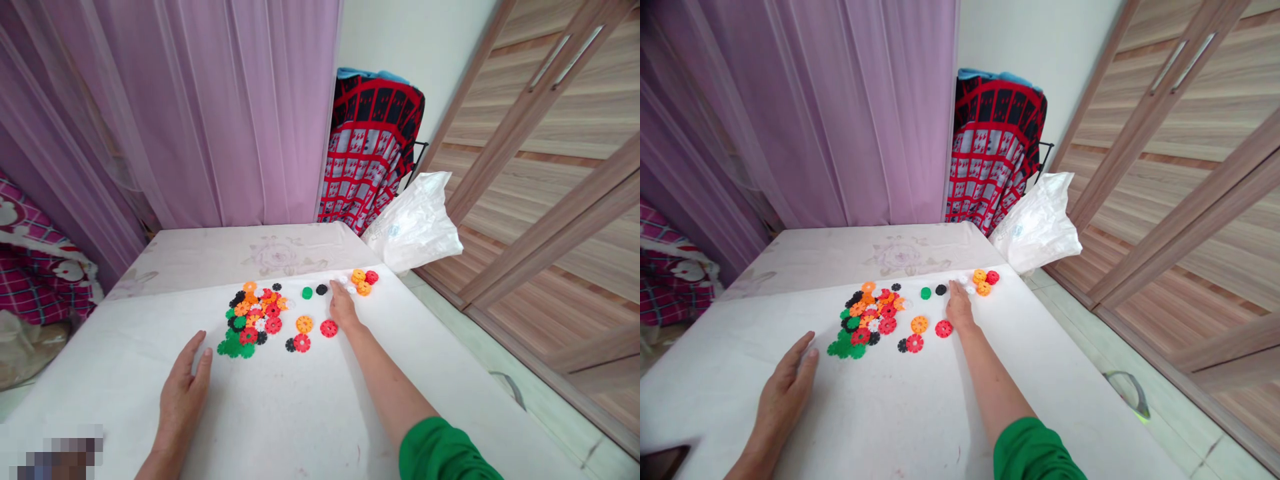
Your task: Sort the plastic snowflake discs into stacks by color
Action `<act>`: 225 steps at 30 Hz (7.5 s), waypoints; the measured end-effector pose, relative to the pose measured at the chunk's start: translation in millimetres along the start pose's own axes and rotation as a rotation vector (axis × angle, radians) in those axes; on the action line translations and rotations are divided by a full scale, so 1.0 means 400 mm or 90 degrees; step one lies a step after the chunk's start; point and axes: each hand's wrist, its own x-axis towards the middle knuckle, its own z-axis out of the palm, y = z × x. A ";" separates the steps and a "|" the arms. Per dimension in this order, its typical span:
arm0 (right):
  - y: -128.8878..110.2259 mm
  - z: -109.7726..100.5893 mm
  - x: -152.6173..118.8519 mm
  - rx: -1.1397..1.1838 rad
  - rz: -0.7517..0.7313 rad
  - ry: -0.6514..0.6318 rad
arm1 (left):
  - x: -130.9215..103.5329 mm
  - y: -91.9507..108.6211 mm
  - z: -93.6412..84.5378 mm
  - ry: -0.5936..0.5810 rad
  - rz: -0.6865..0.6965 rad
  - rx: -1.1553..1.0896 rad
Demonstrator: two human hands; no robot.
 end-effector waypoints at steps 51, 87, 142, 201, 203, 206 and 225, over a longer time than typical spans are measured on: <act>0.023 -0.127 -0.084 -0.048 0.224 0.144 | -0.002 0.001 0.000 0.010 0.017 0.003; -0.004 -0.254 0.121 -0.159 0.051 -0.083 | 0.000 -0.020 0.009 0.006 0.035 0.023; -0.092 -0.279 0.104 -0.399 0.109 -0.323 | -0.002 -0.014 0.005 -0.001 0.024 0.008; -0.142 -0.152 -0.281 -0.056 0.062 0.047 | -0.056 -0.022 0.023 -0.005 0.095 0.024; -0.137 -0.156 -0.288 -0.060 0.061 0.042 | -0.055 -0.025 0.025 -0.002 0.100 0.020; -0.133 -0.158 -0.290 -0.065 0.059 0.032 | -0.054 -0.026 0.026 0.003 0.111 0.011; -0.121 -0.149 -0.266 -0.053 0.019 0.024 | -0.053 -0.032 0.033 0.006 0.109 0.015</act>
